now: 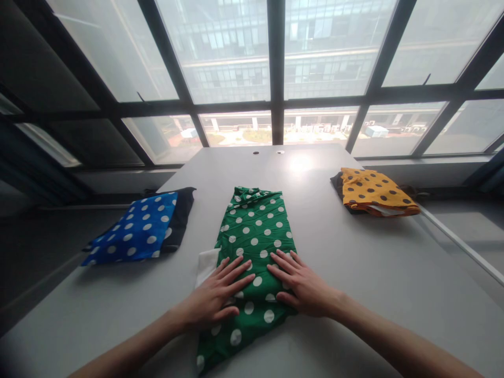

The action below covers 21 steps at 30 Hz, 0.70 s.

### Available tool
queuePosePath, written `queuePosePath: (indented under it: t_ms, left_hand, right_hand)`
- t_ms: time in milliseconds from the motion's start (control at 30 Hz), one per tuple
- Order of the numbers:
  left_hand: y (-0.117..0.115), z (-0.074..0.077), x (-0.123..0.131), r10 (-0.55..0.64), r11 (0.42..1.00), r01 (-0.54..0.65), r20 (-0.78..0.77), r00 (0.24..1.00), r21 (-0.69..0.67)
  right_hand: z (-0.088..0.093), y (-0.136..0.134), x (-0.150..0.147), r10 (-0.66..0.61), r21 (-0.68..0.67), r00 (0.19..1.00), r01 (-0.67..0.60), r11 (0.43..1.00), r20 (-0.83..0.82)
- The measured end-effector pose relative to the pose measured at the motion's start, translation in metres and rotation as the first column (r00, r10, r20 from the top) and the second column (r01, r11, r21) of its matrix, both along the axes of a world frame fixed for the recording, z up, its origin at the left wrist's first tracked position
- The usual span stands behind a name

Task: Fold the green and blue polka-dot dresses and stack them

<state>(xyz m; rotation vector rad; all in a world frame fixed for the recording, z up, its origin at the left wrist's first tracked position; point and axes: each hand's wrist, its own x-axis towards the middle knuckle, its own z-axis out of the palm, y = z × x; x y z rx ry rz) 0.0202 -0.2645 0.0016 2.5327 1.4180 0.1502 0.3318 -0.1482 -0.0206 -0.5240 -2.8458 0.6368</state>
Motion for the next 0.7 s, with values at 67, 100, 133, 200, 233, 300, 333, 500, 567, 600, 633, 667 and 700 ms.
queuePosePath:
  t_ms: [67,100,133,200,233,300,333,500,567,600,633,667,700]
  left_hand:
    - [-0.008,-0.002,-0.003,-0.025,1.0,0.025,0.006,1.0,-0.018]
    - [-0.01,0.0,-0.004,-0.034,0.999,0.034,0.013,0.999,-0.028]
    - [-0.013,0.004,-0.004,-0.043,0.998,0.044,0.022,0.999,-0.041]
    - [-0.022,0.015,-0.004,-0.06,0.995,0.062,0.033,0.998,-0.08]
    - [-0.028,0.021,-0.004,-0.069,0.992,0.072,0.031,0.997,-0.106]
    - [-0.043,0.028,-0.003,-0.088,0.984,0.09,0.017,0.996,-0.154]
    - [-0.051,0.03,-0.003,-0.093,0.981,0.093,0.007,0.996,-0.17]
    - [-0.073,0.024,0.004,-0.059,0.992,0.054,-0.039,0.997,-0.116]
    - [-0.073,0.017,0.007,-0.061,0.996,0.057,-0.058,0.996,-0.072]
    - [-0.072,0.013,0.008,-0.063,0.997,0.06,-0.069,0.996,-0.044]
    - [-0.07,0.008,0.009,-0.063,0.998,0.063,-0.076,0.995,-0.009]
    - [-0.067,0.003,0.009,-0.061,0.997,0.063,-0.078,0.995,0.035]
    - [-0.065,-0.002,0.007,-0.06,0.994,0.066,-0.069,0.996,0.088]
  right_hand:
    - [-0.003,-0.005,0.01,0.027,-0.01,0.999,-0.027,1.0,0.028]
    - [-0.003,-0.006,0.012,0.035,-0.011,0.999,-0.035,0.999,0.031]
    - [-0.001,-0.007,0.014,0.047,-0.012,0.998,-0.047,0.999,0.03]
    - [0.004,-0.009,0.018,0.101,-0.017,0.994,-0.1,0.995,0.035]
    - [0.008,-0.011,0.02,0.134,-0.02,0.99,-0.133,0.991,0.044]
    - [0.013,-0.017,0.024,0.182,-0.015,0.981,-0.181,0.983,0.067]
    - [0.015,-0.02,0.025,0.193,-0.004,0.978,-0.193,0.981,0.076]
    - [0.014,-0.033,0.026,0.173,0.126,0.981,-0.183,0.975,0.086]
    - [0.012,-0.035,0.024,0.161,0.174,0.983,-0.174,0.969,0.085]
    - [0.011,-0.035,0.023,0.16,0.199,0.983,-0.174,0.964,0.086]
    - [0.01,-0.034,0.022,0.159,0.224,0.983,-0.175,0.959,0.087]
    - [0.009,-0.034,0.022,0.154,0.249,0.984,-0.171,0.953,0.085]
    - [0.008,-0.033,0.021,0.143,0.272,0.987,-0.159,0.949,0.079]
